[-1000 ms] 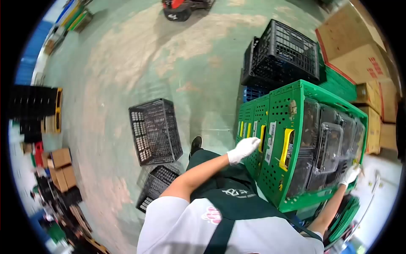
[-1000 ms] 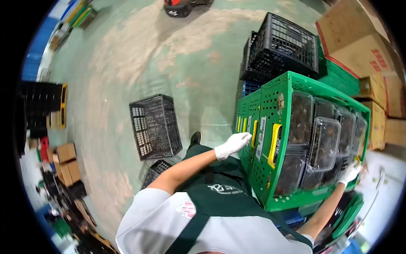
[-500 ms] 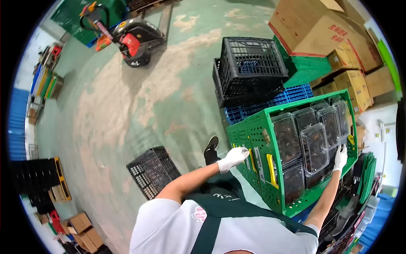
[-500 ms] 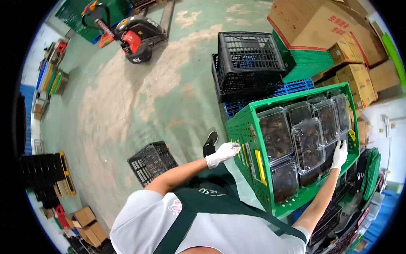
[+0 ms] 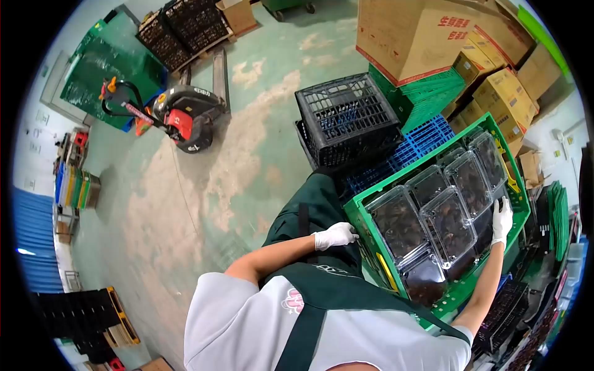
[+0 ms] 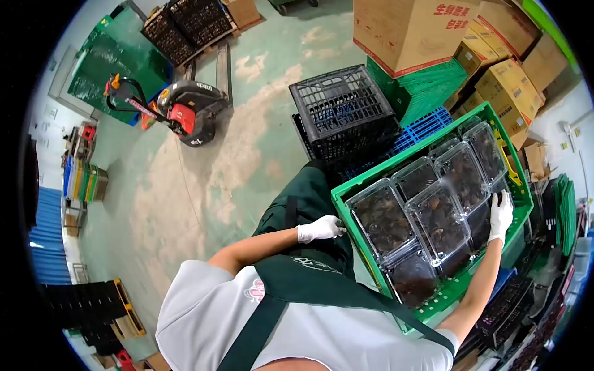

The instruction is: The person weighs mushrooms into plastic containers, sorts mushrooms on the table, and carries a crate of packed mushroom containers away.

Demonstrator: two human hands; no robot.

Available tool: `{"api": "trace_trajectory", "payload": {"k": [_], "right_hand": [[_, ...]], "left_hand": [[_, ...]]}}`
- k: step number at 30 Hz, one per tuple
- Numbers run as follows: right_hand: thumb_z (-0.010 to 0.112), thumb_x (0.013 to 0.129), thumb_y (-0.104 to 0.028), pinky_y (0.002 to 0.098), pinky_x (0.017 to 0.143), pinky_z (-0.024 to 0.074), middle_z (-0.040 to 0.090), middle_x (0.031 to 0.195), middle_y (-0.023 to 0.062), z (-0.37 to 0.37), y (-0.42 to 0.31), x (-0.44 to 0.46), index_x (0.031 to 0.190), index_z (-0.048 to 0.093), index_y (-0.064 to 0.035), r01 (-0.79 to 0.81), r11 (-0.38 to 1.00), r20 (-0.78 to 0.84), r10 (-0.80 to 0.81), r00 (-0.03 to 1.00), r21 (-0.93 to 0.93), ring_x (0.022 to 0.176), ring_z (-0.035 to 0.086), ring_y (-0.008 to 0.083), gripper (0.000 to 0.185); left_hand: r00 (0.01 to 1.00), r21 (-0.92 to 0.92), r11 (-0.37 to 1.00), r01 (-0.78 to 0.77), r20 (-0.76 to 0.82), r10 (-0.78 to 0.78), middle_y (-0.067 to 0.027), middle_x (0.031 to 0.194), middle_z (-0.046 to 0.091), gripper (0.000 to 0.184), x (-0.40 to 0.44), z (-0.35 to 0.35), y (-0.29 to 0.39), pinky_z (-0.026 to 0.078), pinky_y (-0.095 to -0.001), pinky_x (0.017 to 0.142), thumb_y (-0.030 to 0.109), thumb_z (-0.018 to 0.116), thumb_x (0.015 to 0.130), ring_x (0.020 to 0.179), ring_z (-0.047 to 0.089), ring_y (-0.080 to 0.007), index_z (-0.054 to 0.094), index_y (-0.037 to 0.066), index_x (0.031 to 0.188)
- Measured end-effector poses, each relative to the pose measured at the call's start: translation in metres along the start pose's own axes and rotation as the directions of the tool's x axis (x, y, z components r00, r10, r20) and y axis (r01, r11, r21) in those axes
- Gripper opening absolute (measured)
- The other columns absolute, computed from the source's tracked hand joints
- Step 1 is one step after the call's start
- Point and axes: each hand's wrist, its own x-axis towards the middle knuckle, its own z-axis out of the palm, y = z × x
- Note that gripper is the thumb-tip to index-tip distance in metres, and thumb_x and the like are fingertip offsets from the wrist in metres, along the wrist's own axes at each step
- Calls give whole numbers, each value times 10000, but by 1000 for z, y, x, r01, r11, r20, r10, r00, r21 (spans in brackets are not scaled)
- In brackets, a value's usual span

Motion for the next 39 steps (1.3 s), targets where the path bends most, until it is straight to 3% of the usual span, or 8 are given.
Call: {"api": "trace_trajectory", "payload": {"k": [7,9,15,17,23,25,27,39], "right_hand": [[560,900,-378,417,960,435,459,1358,225,22,48,-21,1285,527,-74,-30,994,-121,17,993,-106,1163,509,387,491],[565,897,-372,404,976,420,444,1367,239,-12,19,-17,1214,572,-25,-137,991,-29,137,990,15,1202,479,380,470],[553,920,-344,374,948,429,568,1245,197,0,60,11,1127,627,-35,-204,974,-435,228,871,100,1131,548,346,379],[550,918,-353,379,881,468,631,1142,166,-9,73,1,1107,638,-50,-257,945,-526,325,786,201,1037,601,337,368],[512,917,-462,367,872,465,646,1154,110,-19,77,0,1183,617,-91,-450,854,-390,520,760,261,1049,608,291,468],[522,934,-360,349,882,468,646,1152,110,-28,76,-9,1201,603,-44,-368,682,-267,637,723,632,1066,604,262,422],[512,942,-336,342,958,449,535,1312,126,-8,110,-35,1298,498,23,-132,49,35,820,571,990,1145,556,293,506],[507,940,-332,432,1009,390,495,1367,89,75,-9,-413,1365,445,-61,-536,-608,775,613,151,585,1231,486,294,508]], "left_hand": [[984,23,988,150,95,-152,-159,752,657,243,-12,-38,42,490,-385,575,192,644,824,642,628,-296,652,50,1020],[954,381,886,-263,-36,298,-207,746,639,225,-1,-28,18,486,-430,580,207,611,845,662,621,-375,647,48,1001],[990,307,946,104,-119,-70,-225,1087,636,432,-45,-49,43,444,-417,928,368,543,898,1056,585,-351,616,23,1147],[902,172,982,79,-433,3,-222,1119,620,424,-57,-62,47,434,-386,942,356,522,916,1077,575,-341,611,5,1138],[501,-18,789,-615,-781,373,-123,1348,472,412,-56,-75,111,336,-348,1052,65,543,904,1264,440,-232,473,22,1308],[523,-68,715,-696,-730,440,-146,1405,409,458,-59,-73,145,266,-369,1102,85,538,905,1312,381,-253,435,20,1347],[503,-71,632,-772,-676,539,-152,1415,412,474,-41,-67,146,277,-369,1096,120,568,898,1315,386,-260,443,22,1344],[707,-121,783,-610,-530,469,-135,1288,565,281,-43,-69,162,391,-334,1010,19,544,904,1182,527,-206,567,-17,1182]]}}
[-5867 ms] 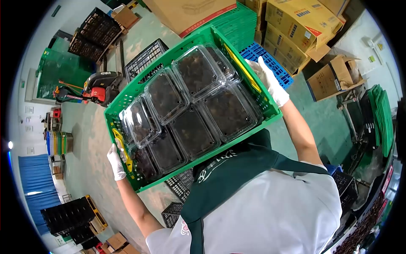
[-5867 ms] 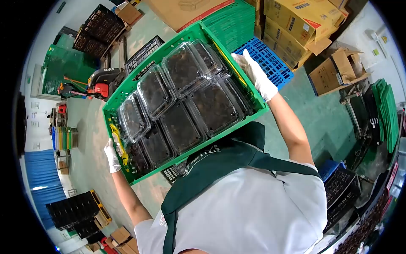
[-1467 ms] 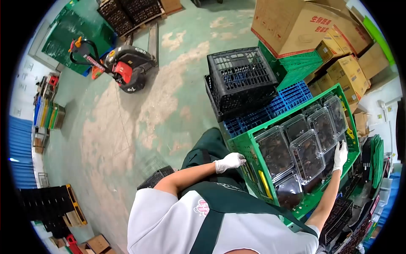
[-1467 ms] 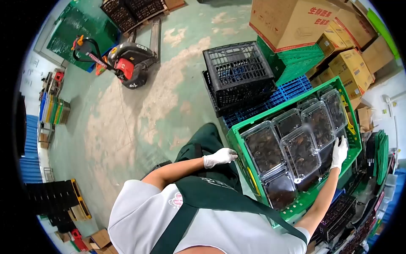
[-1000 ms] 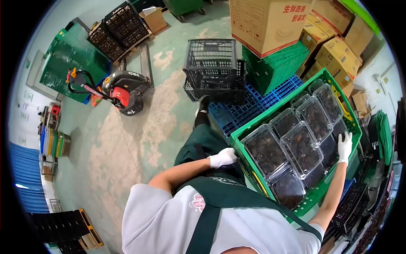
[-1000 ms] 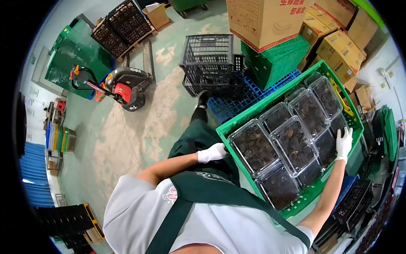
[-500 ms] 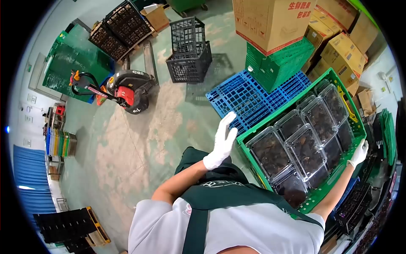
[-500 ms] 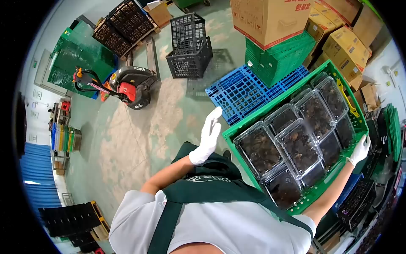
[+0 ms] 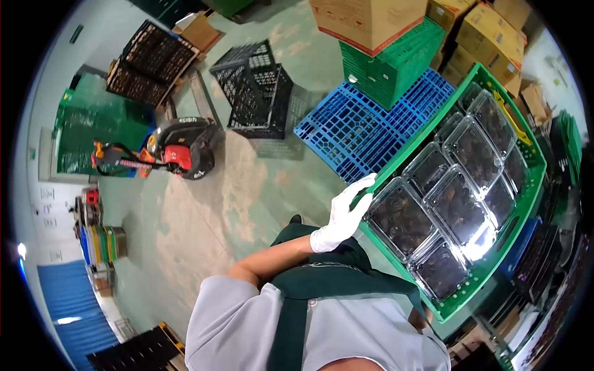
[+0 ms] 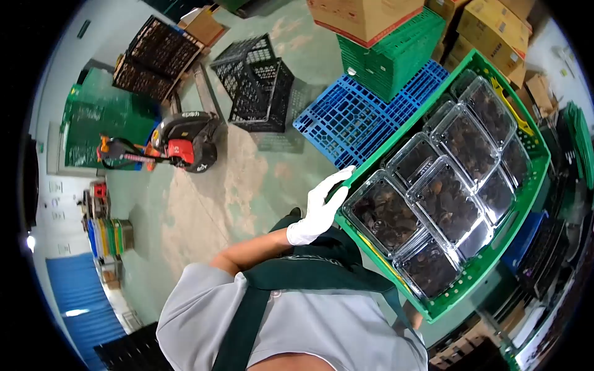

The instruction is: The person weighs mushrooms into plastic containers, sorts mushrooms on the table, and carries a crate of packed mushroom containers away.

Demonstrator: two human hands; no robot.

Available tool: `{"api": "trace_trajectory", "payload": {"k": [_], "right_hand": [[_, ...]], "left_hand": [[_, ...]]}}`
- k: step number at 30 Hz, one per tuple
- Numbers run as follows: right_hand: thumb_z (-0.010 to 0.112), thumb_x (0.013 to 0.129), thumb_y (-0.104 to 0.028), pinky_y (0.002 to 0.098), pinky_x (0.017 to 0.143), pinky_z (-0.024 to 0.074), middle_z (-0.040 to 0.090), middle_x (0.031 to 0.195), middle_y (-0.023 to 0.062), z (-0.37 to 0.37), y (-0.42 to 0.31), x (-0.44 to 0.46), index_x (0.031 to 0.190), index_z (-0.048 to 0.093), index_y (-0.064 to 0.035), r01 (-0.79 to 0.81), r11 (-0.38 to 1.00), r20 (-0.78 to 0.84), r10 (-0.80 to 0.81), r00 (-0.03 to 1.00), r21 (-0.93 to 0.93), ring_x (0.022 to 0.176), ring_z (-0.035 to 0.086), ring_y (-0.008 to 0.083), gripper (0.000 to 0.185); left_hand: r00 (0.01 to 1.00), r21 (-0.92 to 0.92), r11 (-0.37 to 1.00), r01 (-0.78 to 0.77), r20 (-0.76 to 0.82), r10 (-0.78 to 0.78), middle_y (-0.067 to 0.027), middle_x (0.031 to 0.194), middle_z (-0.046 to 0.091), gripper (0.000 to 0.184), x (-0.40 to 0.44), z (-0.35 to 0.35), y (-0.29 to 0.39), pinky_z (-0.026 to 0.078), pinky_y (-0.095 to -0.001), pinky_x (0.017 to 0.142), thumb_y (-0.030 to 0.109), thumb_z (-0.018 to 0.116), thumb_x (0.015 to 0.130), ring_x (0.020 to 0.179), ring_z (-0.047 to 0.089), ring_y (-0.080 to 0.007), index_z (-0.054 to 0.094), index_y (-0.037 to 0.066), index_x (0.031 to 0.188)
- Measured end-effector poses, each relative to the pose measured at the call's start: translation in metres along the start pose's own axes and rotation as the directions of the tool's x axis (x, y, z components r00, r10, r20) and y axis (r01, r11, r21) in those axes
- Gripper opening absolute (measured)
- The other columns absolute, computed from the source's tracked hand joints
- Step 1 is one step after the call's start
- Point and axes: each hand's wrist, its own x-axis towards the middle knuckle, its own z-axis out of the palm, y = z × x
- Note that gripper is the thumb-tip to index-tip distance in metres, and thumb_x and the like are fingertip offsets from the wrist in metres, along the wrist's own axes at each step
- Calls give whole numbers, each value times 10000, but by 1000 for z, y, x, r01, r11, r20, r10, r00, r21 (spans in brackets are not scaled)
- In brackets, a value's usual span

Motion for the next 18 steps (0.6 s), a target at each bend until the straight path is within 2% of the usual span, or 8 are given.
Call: {"api": "trace_trajectory", "payload": {"k": [2,3,6,7,8,10,16,18], "right_hand": [[509,939,-336,437,1009,387,492,1370,86,-6,33,-26,1366,445,-66,-61,998,-6,61,998,16,1230,486,294,509],[510,938,-338,439,1009,386,491,1371,84,-10,48,-39,1366,445,-69,-92,995,-12,92,996,31,1230,486,294,509],[512,937,-343,445,1009,382,488,1376,79,-11,81,-71,1367,446,-78,-142,988,-22,143,990,55,1229,485,295,510],[513,936,-345,447,1009,380,486,1377,78,-9,89,-79,1368,446,-81,-152,986,-23,154,988,61,1229,485,295,511],[514,936,-347,450,1009,379,485,1378,76,-6,96,-87,1368,446,-84,-165,984,-15,167,986,70,1229,484,295,511],[516,935,-351,454,1010,376,483,1381,73,3,112,-100,1369,447,-89,-192,978,-3,193,981,83,1229,484,295,511],[521,932,-362,467,1010,368,476,1390,63,77,162,-140,1371,448,-107,-270,958,73,264,962,97,1227,482,295,514],[523,931,-366,471,1010,365,473,1393,59,114,188,-154,1372,449,-113,-312,944,118,300,947,107,1227,482,295,514]], "left_hand": [[999,-6,1000,27,30,-27,-149,1277,569,283,3,-3,1,395,-332,1005,13,538,903,1172,535,-209,562,-18,1183],[998,51,998,-31,54,28,-160,1267,573,291,7,-5,0,398,-333,1002,-15,513,894,1172,538,-218,556,-27,1181],[992,42,995,-88,98,84,-169,1257,576,305,18,-14,-3,396,-333,1000,-39,490,879,1172,540,-230,555,-38,1177],[994,-1,999,-43,102,43,-177,1256,573,313,21,-17,-1,396,-333,999,-49,481,869,1173,539,-237,552,-49,1174],[994,25,995,-92,67,90,-186,1195,608,271,26,-19,-3,431,-331,966,-35,504,866,1119,581,-248,583,-56,1124],[992,-20,995,-93,79,94,-182,1201,606,273,38,-28,-3,427,-333,971,-40,490,865,1124,574,-239,584,-64,1120],[987,103,982,-161,-11,162,-128,1037,675,225,130,-91,-14,482,-292,852,-21,487,884,943,631,-188,652,-47,1033],[992,76,991,-115,-36,118,-104,993,678,197,176,-116,-25,487,-274,814,-6,515,887,880,627,-156,662,-38,1014]]}}
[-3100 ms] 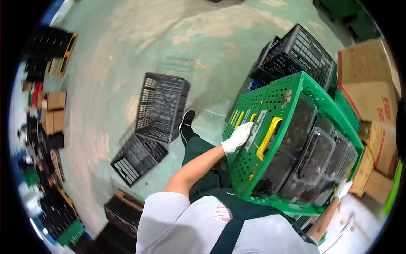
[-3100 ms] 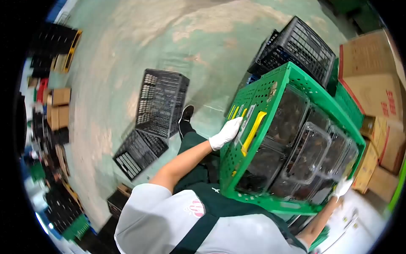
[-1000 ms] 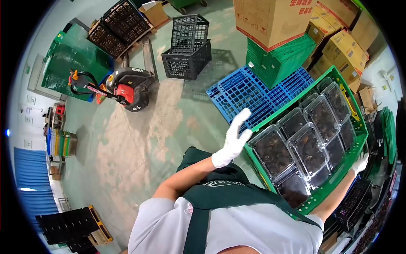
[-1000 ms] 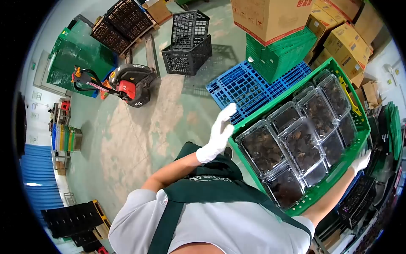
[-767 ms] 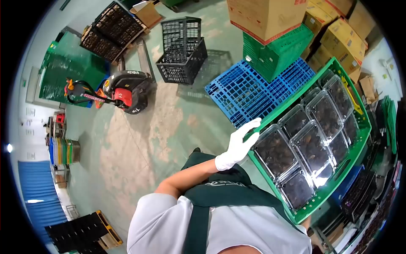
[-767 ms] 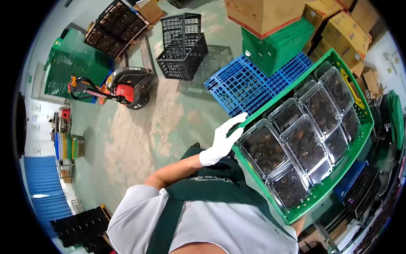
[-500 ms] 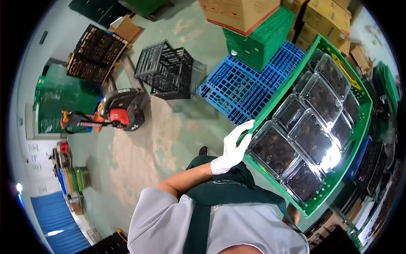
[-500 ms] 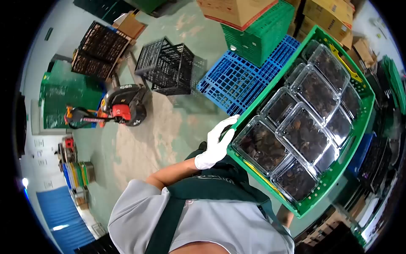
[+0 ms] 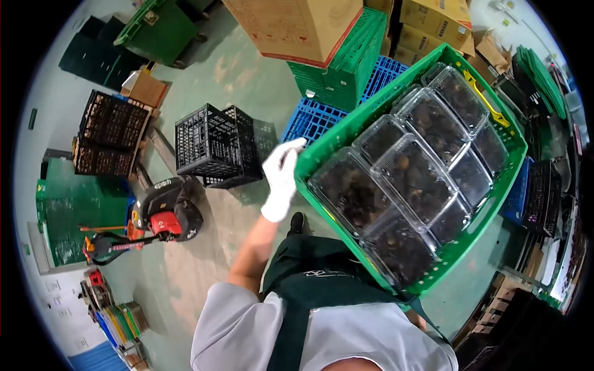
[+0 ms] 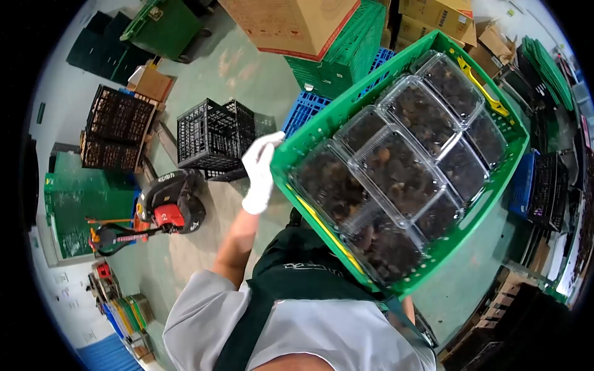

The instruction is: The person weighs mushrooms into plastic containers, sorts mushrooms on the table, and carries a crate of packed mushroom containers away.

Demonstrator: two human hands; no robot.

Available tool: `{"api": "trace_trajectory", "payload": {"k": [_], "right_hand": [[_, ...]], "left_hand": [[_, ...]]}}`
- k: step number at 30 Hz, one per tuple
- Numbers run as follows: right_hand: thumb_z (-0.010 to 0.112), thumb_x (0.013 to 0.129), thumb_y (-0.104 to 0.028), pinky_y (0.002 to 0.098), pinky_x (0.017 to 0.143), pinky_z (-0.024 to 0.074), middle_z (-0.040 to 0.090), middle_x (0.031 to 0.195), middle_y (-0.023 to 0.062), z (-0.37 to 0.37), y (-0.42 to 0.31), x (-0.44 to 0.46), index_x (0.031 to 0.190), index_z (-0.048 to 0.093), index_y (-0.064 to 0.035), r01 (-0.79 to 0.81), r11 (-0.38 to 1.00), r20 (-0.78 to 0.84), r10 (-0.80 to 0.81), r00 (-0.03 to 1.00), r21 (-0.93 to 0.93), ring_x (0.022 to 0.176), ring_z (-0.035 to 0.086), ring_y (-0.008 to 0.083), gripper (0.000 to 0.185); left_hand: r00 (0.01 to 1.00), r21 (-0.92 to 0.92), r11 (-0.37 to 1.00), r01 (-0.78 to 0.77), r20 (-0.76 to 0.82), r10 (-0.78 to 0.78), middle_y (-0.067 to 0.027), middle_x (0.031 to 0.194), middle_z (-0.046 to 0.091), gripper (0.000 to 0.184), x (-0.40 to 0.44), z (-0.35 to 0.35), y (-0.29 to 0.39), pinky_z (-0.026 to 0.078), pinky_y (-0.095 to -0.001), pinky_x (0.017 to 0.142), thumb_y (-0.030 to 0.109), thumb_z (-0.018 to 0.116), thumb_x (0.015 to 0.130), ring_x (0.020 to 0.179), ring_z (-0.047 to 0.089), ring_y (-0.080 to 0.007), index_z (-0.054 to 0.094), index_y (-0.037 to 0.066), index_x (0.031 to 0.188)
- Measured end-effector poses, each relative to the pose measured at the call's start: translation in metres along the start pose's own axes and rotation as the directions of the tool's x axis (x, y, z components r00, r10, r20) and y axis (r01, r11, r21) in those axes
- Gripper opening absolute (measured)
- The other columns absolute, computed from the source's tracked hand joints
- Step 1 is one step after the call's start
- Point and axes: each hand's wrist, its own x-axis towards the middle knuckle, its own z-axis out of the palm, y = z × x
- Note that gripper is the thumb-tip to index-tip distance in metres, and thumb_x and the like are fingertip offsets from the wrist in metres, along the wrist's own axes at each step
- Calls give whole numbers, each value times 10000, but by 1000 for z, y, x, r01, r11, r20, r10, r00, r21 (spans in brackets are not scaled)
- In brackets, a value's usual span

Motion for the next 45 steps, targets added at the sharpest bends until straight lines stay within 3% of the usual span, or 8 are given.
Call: {"api": "trace_trajectory", "payload": {"k": [18,22,25,28,34,36,39,45], "right_hand": [[538,921,-400,510,1012,341,452,1418,29,557,234,25,1379,452,-165,-28,919,512,245,823,-393,1223,477,297,521],[514,936,-343,316,846,453,646,1157,123,544,147,-58,1197,587,-41,849,306,899,56,435,-430,1013,610,248,406],[504,945,-359,332,842,478,666,1095,137,464,89,-120,1150,623,-39,845,-158,796,285,534,-510,975,631,249,399],[544,943,-267,263,838,485,701,1017,91,370,22,-195,1188,632,-63,568,536,742,179,646,-624,904,648,120,331],[592,920,-295,324,987,407,635,1180,114,293,-120,-211,1172,630,-15,804,67,236,-939,251,-591,1120,566,230,378],[617,910,-293,299,976,394,544,1296,92,277,-145,-150,1341,486,-20,737,-10,266,-935,232,-676,1165,502,178,526],[635,883,-163,267,909,394,530,1231,45,295,-160,-138,1382,429,0,699,544,360,-605,710,-463,1075,477,116,564],[535,857,-59,255,917,386,536,1268,46,298,-167,-134,1347,486,-31,772,387,448,-647,617,-504,1042,510,119,493]], "left_hand": [[912,669,650,-362,399,97,-242,1348,448,661,193,-154,-23,400,-422,991,455,664,822,1214,469,-383,489,31,1297],[951,825,474,-307,255,173,-242,1359,430,642,185,-195,-35,447,-437,928,439,628,844,1149,510,-406,447,56,1327],[985,775,608,-174,138,105,-198,1179,588,580,197,-200,-46,475,-402,867,416,618,843,1020,598,-352,482,108,1315],[997,771,636,-29,65,-34,-178,1021,664,445,216,-193,-50,484,-391,821,278,618,795,944,637,-325,593,76,1190],[991,703,710,43,-122,61,-101,896,700,370,219,-190,-73,473,-271,743,82,629,764,789,624,-148,639,3,1126],[989,696,717,43,-134,70,-162,904,692,372,215,-193,-73,499,-341,756,147,585,736,812,670,-275,666,48,1085],[984,472,867,160,-150,-100,-178,896,684,365,197,-204,-74,498,-318,726,134,567,742,778,670,-254,660,21,1077],[979,536,844,31,-185,81,-141,838,678,314,158,-218,-70,470,-275,687,96,544,780,746,629,-176,653,0,1059]]}}
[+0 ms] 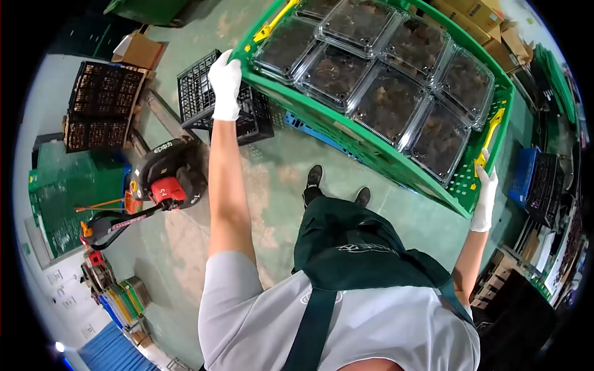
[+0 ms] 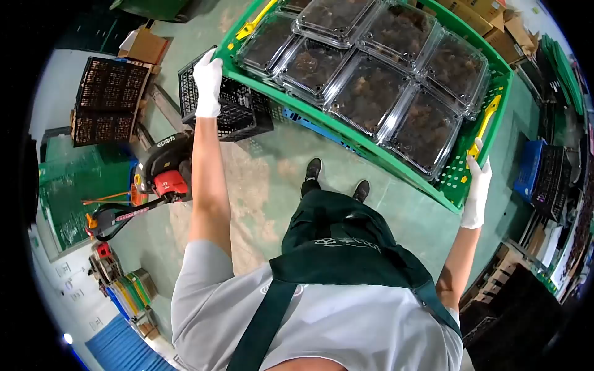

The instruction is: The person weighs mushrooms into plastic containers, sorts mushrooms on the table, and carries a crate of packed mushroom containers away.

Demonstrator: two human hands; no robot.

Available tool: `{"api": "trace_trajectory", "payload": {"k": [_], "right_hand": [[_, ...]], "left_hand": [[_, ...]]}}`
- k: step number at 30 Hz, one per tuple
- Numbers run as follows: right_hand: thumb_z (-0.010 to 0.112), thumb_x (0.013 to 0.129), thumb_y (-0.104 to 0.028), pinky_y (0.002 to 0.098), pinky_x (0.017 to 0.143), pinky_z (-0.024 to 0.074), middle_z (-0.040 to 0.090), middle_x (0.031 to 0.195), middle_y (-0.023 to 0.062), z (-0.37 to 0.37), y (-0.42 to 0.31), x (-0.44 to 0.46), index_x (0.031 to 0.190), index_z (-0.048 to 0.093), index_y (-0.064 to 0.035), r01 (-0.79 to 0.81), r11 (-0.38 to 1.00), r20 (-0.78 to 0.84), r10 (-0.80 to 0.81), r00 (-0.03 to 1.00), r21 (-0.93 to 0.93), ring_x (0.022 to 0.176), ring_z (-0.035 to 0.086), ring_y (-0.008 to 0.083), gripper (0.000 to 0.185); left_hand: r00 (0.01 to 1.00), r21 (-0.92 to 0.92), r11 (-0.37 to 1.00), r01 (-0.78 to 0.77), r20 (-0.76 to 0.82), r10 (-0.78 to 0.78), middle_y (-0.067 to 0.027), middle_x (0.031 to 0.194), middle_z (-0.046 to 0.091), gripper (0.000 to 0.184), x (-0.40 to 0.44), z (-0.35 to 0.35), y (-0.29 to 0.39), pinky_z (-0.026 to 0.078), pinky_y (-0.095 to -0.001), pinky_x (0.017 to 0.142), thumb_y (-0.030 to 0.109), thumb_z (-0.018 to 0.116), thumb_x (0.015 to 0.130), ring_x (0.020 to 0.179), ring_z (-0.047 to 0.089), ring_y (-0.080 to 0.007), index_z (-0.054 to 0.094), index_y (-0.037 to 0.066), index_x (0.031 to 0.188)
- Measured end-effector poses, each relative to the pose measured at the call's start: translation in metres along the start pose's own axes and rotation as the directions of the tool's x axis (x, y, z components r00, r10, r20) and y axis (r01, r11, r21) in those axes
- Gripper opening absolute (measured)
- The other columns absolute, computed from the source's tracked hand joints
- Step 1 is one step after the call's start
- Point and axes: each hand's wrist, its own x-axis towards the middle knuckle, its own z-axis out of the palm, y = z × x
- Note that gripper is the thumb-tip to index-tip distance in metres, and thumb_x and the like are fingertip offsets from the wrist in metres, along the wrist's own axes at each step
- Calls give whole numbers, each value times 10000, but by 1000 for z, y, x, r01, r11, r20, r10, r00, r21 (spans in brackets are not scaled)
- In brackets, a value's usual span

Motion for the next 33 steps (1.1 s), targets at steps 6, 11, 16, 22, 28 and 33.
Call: {"api": "trace_trajectory", "payload": {"k": [6,11,16,22,28,33], "right_hand": [[521,800,-35,258,975,349,530,1290,50,-2,13,11,1315,523,-43,56,998,97,-57,994,14,1134,479,136,515],[532,785,11,231,839,408,581,1127,38,19,-11,32,1254,565,-45,37,998,104,-42,994,46,912,516,99,474],[536,791,34,241,856,411,585,1129,43,36,-7,28,1223,573,-40,63,997,60,-65,996,40,935,523,105,440],[558,778,-33,280,700,466,606,950,89,88,-10,-8,1200,538,-34,195,980,-7,-195,981,-25,770,567,142,423],[540,757,-45,309,622,470,598,802,107,101,-15,-10,1158,534,-40,138,989,20,-137,990,-47,632,577,175,401],[518,764,-7,252,631,441,570,858,44,93,-18,-6,1175,556,-30,50,999,71,-51,996,3,683,518,102,413]], "left_hand": [[986,-77,988,135,-90,-142,-20,814,655,340,-40,-36,-16,453,-221,633,-5,517,761,692,569,-77,673,14,1063],[983,-271,952,145,-69,-170,-30,793,646,390,0,-30,-29,437,-211,599,-60,476,681,672,565,-92,681,-51,1013],[979,-129,985,111,-154,-131,-50,785,662,414,28,-29,-31,422,-212,565,-56,513,625,640,563,-113,701,-40,993],[952,282,912,297,-162,-260,-173,805,688,271,84,-28,-40,491,-327,722,129,541,689,762,656,-253,713,6,858],[933,584,728,360,-222,-284,-233,971,662,323,113,-7,-47,488,-404,820,179,520,754,957,634,-367,676,-20,955],[980,592,781,198,-141,-142,-254,898,655,315,100,-13,-52,490,-403,776,172,513,747,896,635,-385,669,-24,937]]}}
